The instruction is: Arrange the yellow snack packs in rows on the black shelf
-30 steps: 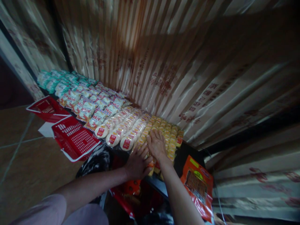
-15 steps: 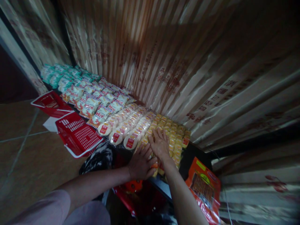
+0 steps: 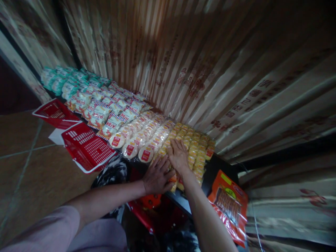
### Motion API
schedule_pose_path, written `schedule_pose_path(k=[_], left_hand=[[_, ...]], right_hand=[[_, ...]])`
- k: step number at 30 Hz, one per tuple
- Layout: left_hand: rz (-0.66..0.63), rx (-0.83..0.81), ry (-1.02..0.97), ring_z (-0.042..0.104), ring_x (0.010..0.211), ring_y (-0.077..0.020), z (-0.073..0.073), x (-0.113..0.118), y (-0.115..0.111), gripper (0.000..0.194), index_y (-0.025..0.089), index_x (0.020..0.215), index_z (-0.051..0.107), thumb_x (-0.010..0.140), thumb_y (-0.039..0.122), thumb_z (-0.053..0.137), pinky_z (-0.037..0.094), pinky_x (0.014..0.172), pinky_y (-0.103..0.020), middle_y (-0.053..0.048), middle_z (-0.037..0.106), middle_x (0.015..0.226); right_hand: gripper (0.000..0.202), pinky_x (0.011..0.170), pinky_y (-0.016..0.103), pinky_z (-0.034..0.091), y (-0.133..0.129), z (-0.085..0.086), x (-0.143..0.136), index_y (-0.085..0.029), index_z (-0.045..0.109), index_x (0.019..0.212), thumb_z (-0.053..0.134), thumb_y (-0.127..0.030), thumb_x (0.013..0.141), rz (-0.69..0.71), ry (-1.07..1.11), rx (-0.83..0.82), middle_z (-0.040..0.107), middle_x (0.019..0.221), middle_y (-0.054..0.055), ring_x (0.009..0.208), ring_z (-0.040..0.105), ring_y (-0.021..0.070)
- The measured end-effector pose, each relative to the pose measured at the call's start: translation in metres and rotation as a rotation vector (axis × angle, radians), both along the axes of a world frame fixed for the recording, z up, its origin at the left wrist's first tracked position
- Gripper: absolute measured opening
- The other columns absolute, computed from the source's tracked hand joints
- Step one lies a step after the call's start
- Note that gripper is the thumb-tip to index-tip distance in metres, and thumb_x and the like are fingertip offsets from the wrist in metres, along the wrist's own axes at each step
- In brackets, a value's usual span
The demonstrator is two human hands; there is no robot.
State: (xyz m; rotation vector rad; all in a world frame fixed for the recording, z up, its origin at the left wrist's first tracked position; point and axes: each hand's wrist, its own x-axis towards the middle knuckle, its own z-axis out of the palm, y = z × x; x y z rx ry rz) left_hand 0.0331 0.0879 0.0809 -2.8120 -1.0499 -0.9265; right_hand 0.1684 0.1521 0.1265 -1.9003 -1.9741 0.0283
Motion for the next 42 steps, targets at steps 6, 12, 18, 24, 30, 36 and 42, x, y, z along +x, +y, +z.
schedule_pose_path(k=[6, 12, 18, 24, 30, 36, 42], left_hand=[[0.001, 0.052, -0.006, 0.028, 0.139, -0.0319, -0.001, -0.002, 0.002, 0.043, 0.023, 0.121, 0.054, 0.088, 0.049, 0.047, 0.017, 0.114, -0.052, -0.014, 0.043, 0.142], [-0.004, 0.021, -0.014, 0.022, 0.141, -0.0311, 0.005, -0.001, 0.000, 0.044, 0.022, 0.123, 0.053, 0.088, 0.048, 0.047, 0.019, 0.114, -0.052, -0.013, 0.040, 0.145], [-0.033, 0.023, -0.025, 0.021, 0.142, -0.0306, 0.010, -0.003, -0.001, 0.051, 0.019, 0.133, 0.045, 0.090, 0.047, 0.044, 0.018, 0.114, -0.051, -0.016, 0.038, 0.146], [-0.103, 0.068, -0.012, 0.018, 0.143, -0.0327, 0.008, 0.001, -0.006, 0.053, 0.016, 0.130, 0.047, 0.090, 0.051, 0.043, 0.016, 0.114, -0.052, -0.019, 0.037, 0.146], [-0.120, 0.058, 0.014, 0.018, 0.143, -0.0325, 0.017, 0.003, 0.000, 0.058, 0.015, 0.137, 0.043, 0.091, 0.051, 0.042, 0.017, 0.114, -0.053, -0.019, 0.036, 0.147], [-0.087, 0.069, 0.008, 0.025, 0.141, -0.0322, 0.031, 0.012, 0.017, 0.059, 0.015, 0.139, 0.041, 0.092, 0.050, 0.038, 0.020, 0.114, -0.051, -0.019, 0.038, 0.146], [-0.025, 0.029, 0.036, 0.039, 0.133, -0.0296, 0.050, 0.025, 0.039, 0.049, 0.017, 0.131, 0.051, 0.091, 0.043, 0.042, 0.023, 0.114, -0.049, -0.015, 0.048, 0.139]], right_hand=[[0.048, 0.111, 0.049, 0.027, 0.002, -0.006, 0.002, -0.014, 0.052, 0.132, 0.031, -0.035, 0.095, 0.039, 0.008, 0.087, 0.053, 0.136, 0.012, 0.136, 0.035, 0.0250], [0.051, 0.110, 0.052, 0.029, 0.000, 0.002, 0.003, -0.010, 0.054, 0.131, 0.027, -0.036, 0.096, 0.029, 0.004, 0.040, 0.050, 0.138, 0.016, 0.137, 0.033, 0.0281], [0.050, 0.110, 0.048, 0.030, -0.009, 0.013, 0.005, -0.009, 0.056, 0.128, 0.027, -0.034, 0.096, 0.031, 0.022, 0.104, 0.050, 0.138, 0.016, 0.138, 0.032, 0.0271], [0.048, 0.110, 0.048, 0.028, -0.017, 0.013, 0.011, -0.014, 0.053, 0.131, 0.027, -0.032, 0.095, -0.009, -0.024, 0.097, 0.049, 0.140, 0.012, 0.139, 0.030, 0.0268], [0.050, 0.112, 0.046, 0.025, -0.009, 0.022, 0.016, -0.010, 0.052, 0.132, 0.029, -0.032, 0.095, -0.050, -0.050, 0.048, 0.046, 0.142, 0.015, 0.139, 0.028, 0.0279], [0.050, 0.114, 0.046, 0.020, 0.005, 0.030, 0.031, -0.012, 0.050, 0.135, 0.028, -0.032, 0.095, -0.140, -0.036, -0.006, 0.045, 0.144, 0.013, 0.141, 0.025, 0.0264], [0.052, 0.114, 0.044, 0.022, 0.022, 0.032, 0.048, -0.013, 0.047, 0.138, 0.026, -0.033, 0.095, -0.163, -0.031, -0.013, 0.043, 0.145, 0.012, 0.141, 0.025, 0.0241]])
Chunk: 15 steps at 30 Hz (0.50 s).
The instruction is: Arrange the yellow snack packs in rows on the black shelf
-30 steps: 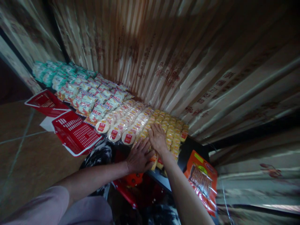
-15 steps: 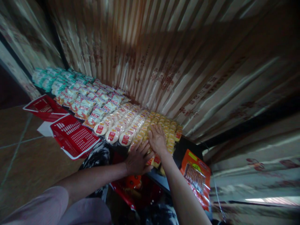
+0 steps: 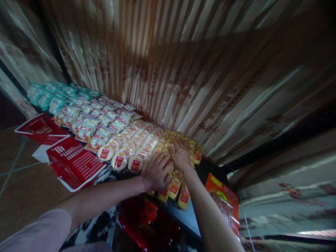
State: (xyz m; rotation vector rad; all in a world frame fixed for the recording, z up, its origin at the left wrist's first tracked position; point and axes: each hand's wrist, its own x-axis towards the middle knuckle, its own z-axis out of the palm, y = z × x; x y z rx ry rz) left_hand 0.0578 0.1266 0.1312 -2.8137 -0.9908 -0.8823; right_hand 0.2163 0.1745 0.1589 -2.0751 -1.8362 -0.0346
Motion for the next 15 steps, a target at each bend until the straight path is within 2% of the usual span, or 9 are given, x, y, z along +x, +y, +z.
schedule_pose_path(k=[4, 7, 10, 15], left_hand=[[0.135, -0.036, 0.030, 0.037, 0.134, -0.0285, 0.012, 0.014, 0.033, 0.039, 0.014, 0.122, 0.057, 0.089, 0.030, 0.045, 0.026, 0.113, -0.047, -0.013, 0.051, 0.137], [0.143, -0.017, 0.034, 0.033, 0.137, -0.0292, 0.016, 0.031, 0.062, 0.040, 0.012, 0.122, 0.057, 0.088, 0.028, 0.046, 0.027, 0.113, -0.046, -0.015, 0.047, 0.141], [0.150, -0.030, 0.040, 0.037, 0.134, -0.0297, 0.018, 0.049, 0.088, 0.043, 0.010, 0.126, 0.054, 0.087, 0.025, 0.044, 0.029, 0.111, -0.048, -0.016, 0.047, 0.141], [0.148, -0.056, 0.077, 0.040, 0.131, -0.0337, 0.013, 0.071, 0.123, 0.046, 0.013, 0.129, 0.054, 0.085, 0.026, 0.047, 0.029, 0.107, -0.055, -0.015, 0.051, 0.137]], right_hand=[[0.051, 0.113, 0.044, 0.023, 0.013, 0.001, 0.014, -0.015, 0.048, 0.137, 0.025, -0.033, 0.095, -0.022, 0.004, -0.004, 0.043, 0.146, 0.011, 0.140, 0.028, 0.0243], [0.051, 0.112, 0.047, 0.024, 0.022, 0.000, 0.026, -0.014, 0.051, 0.134, 0.026, -0.035, 0.094, -0.050, -0.019, -0.041, 0.046, 0.143, 0.012, 0.139, 0.030, 0.0267], [0.051, 0.110, 0.049, 0.025, 0.031, -0.005, 0.037, -0.016, 0.052, 0.133, 0.026, -0.035, 0.094, -0.050, -0.046, -0.034, 0.047, 0.142, 0.012, 0.139, 0.030, 0.0275], [0.053, 0.110, 0.052, 0.025, 0.042, -0.016, 0.055, -0.014, 0.050, 0.135, 0.024, -0.034, 0.094, -0.021, -0.100, -0.025, 0.044, 0.145, 0.013, 0.139, 0.029, 0.0280]])
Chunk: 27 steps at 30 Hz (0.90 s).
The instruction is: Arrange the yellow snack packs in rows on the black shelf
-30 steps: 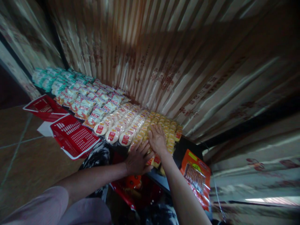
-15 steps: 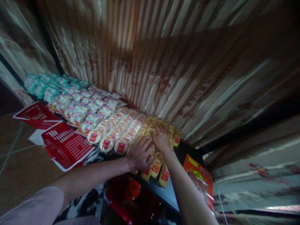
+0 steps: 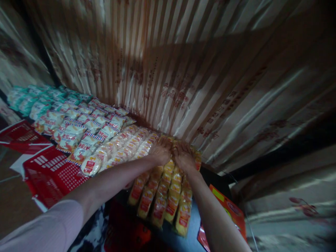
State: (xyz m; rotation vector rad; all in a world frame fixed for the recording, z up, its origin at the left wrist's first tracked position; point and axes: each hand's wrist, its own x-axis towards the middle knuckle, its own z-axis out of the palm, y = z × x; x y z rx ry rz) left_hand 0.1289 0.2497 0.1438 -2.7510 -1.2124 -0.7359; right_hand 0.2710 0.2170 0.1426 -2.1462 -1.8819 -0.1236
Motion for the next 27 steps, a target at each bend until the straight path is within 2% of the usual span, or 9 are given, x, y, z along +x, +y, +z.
schedule_pose_path(k=[3, 8, 14, 17, 23, 27], left_hand=[[0.004, -0.005, 0.013, 0.043, 0.128, -0.0339, -0.006, 0.009, 0.013, 0.041, 0.018, 0.125, 0.057, 0.088, 0.029, 0.046, 0.031, 0.105, -0.055, -0.013, 0.055, 0.133], [-0.097, -0.006, 0.080, 0.046, 0.124, -0.0321, -0.011, 0.019, 0.023, 0.035, 0.019, 0.120, 0.062, 0.090, 0.028, 0.045, 0.035, 0.102, -0.051, -0.011, 0.061, 0.125], [-0.017, -0.072, 0.057, 0.049, 0.121, -0.0307, -0.015, 0.018, 0.026, 0.039, 0.018, 0.125, 0.057, 0.090, 0.030, 0.046, 0.040, 0.098, -0.048, -0.013, 0.056, 0.130], [-0.062, -0.040, 0.062, 0.051, 0.116, -0.0304, -0.014, 0.016, 0.025, 0.035, 0.015, 0.119, 0.060, 0.089, 0.028, 0.047, 0.044, 0.093, -0.045, -0.014, 0.060, 0.122], [-0.071, -0.052, 0.090, 0.054, 0.109, -0.0303, -0.009, 0.012, 0.023, 0.032, 0.013, 0.114, 0.061, 0.089, 0.026, 0.046, 0.046, 0.085, -0.043, -0.015, 0.063, 0.113], [-0.081, -0.056, 0.098, 0.054, 0.109, -0.0303, -0.006, 0.011, 0.023, 0.032, 0.012, 0.114, 0.062, 0.090, 0.025, 0.044, 0.046, 0.086, -0.044, -0.015, 0.063, 0.113]], right_hand=[[0.053, 0.110, 0.051, 0.025, 0.005, -0.006, 0.006, -0.014, 0.048, 0.137, 0.022, -0.033, 0.094, 0.019, -0.012, -0.011, 0.045, 0.144, 0.013, 0.138, 0.031, 0.0265], [0.051, 0.110, 0.049, 0.025, 0.010, -0.016, 0.011, -0.014, 0.050, 0.135, 0.023, -0.030, 0.094, 0.047, -0.046, -0.013, 0.049, 0.141, 0.013, 0.135, 0.037, 0.0257], [0.052, 0.114, 0.044, 0.024, 0.015, -0.026, 0.009, -0.007, 0.050, 0.133, 0.021, -0.027, 0.096, 0.092, -0.013, 0.032, 0.051, 0.138, 0.015, 0.136, 0.036, 0.0226], [0.051, 0.114, 0.044, 0.026, 0.015, -0.025, 0.007, -0.005, 0.052, 0.131, 0.021, -0.023, 0.095, 0.157, -0.018, 0.052, 0.053, 0.136, 0.016, 0.136, 0.037, 0.0226], [0.053, 0.115, 0.041, 0.026, 0.017, -0.025, 0.006, -0.001, 0.046, 0.135, 0.019, -0.024, 0.096, 0.134, 0.012, 0.013, 0.049, 0.140, 0.016, 0.137, 0.034, 0.0238], [0.051, 0.114, 0.040, 0.027, 0.019, -0.026, 0.006, -0.006, 0.049, 0.134, 0.020, -0.024, 0.096, 0.135, 0.043, 0.022, 0.050, 0.140, 0.015, 0.138, 0.034, 0.0207]])
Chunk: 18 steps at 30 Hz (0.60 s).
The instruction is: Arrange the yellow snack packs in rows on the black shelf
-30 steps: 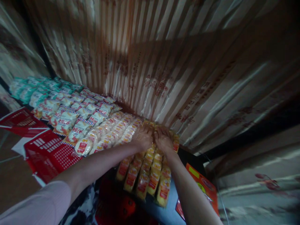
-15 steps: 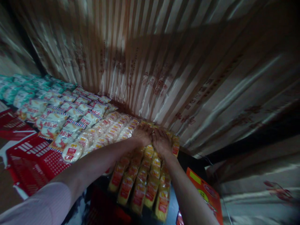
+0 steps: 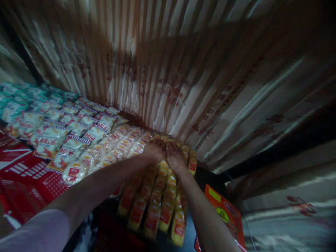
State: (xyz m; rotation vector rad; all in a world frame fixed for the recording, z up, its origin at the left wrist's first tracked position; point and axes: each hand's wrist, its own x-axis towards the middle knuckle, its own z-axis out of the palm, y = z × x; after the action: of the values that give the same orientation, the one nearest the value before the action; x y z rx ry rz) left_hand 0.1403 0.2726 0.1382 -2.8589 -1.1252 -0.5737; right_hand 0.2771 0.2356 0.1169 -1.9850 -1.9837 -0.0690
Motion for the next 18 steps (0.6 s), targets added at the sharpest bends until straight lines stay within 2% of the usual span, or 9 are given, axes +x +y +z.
schedule_pose_path(k=[3, 8, 12, 15, 18], left_hand=[[-0.001, -0.004, 0.009, 0.054, 0.110, -0.0306, 0.000, -0.001, 0.000, 0.032, 0.012, 0.111, 0.064, 0.091, 0.026, 0.043, 0.045, 0.087, -0.044, -0.016, 0.063, 0.115], [-0.022, 0.048, 0.010, 0.052, 0.116, -0.0316, -0.004, -0.001, 0.001, 0.035, 0.012, 0.116, 0.062, 0.091, 0.024, 0.041, 0.043, 0.094, -0.046, -0.016, 0.060, 0.122], [0.016, 0.026, -0.025, 0.050, 0.121, -0.0290, -0.004, 0.003, 0.005, 0.038, 0.013, 0.121, 0.059, 0.094, 0.028, 0.037, 0.039, 0.102, -0.045, -0.013, 0.058, 0.128], [0.048, 0.029, -0.078, 0.048, 0.125, -0.0268, -0.002, 0.011, 0.008, 0.037, 0.017, 0.120, 0.060, 0.095, 0.029, 0.036, 0.036, 0.106, -0.046, -0.011, 0.057, 0.130], [0.037, -0.036, -0.054, 0.039, 0.133, -0.0283, 0.004, 0.022, 0.010, 0.041, 0.019, 0.127, 0.056, 0.095, 0.035, 0.036, 0.030, 0.109, -0.049, -0.011, 0.049, 0.140]], right_hand=[[0.051, 0.114, 0.038, 0.026, -0.001, 0.002, -0.002, -0.009, 0.048, 0.135, 0.020, -0.026, 0.097, -0.036, 0.042, -0.022, 0.048, 0.142, 0.013, 0.138, 0.033, 0.0189], [0.052, 0.115, 0.041, 0.024, -0.003, 0.006, -0.004, -0.008, 0.048, 0.135, 0.020, -0.029, 0.097, -0.040, 0.054, -0.048, 0.047, 0.142, 0.014, 0.139, 0.032, 0.0198], [0.054, 0.115, 0.040, 0.025, -0.008, 0.016, 0.009, -0.009, 0.054, 0.130, 0.019, -0.033, 0.097, -0.033, 0.096, 0.095, 0.051, 0.139, 0.013, 0.137, 0.034, 0.0197], [0.055, 0.114, 0.043, 0.028, -0.017, 0.023, 0.029, -0.013, 0.055, 0.129, 0.019, -0.038, 0.096, -0.121, 0.184, 0.252, 0.050, 0.140, 0.011, 0.136, 0.036, 0.0209], [0.059, 0.114, 0.047, 0.027, -0.030, 0.021, 0.054, -0.007, 0.053, 0.130, 0.019, -0.040, 0.095, -0.272, 0.225, 0.342, 0.046, 0.142, 0.018, 0.138, 0.033, 0.0250]])
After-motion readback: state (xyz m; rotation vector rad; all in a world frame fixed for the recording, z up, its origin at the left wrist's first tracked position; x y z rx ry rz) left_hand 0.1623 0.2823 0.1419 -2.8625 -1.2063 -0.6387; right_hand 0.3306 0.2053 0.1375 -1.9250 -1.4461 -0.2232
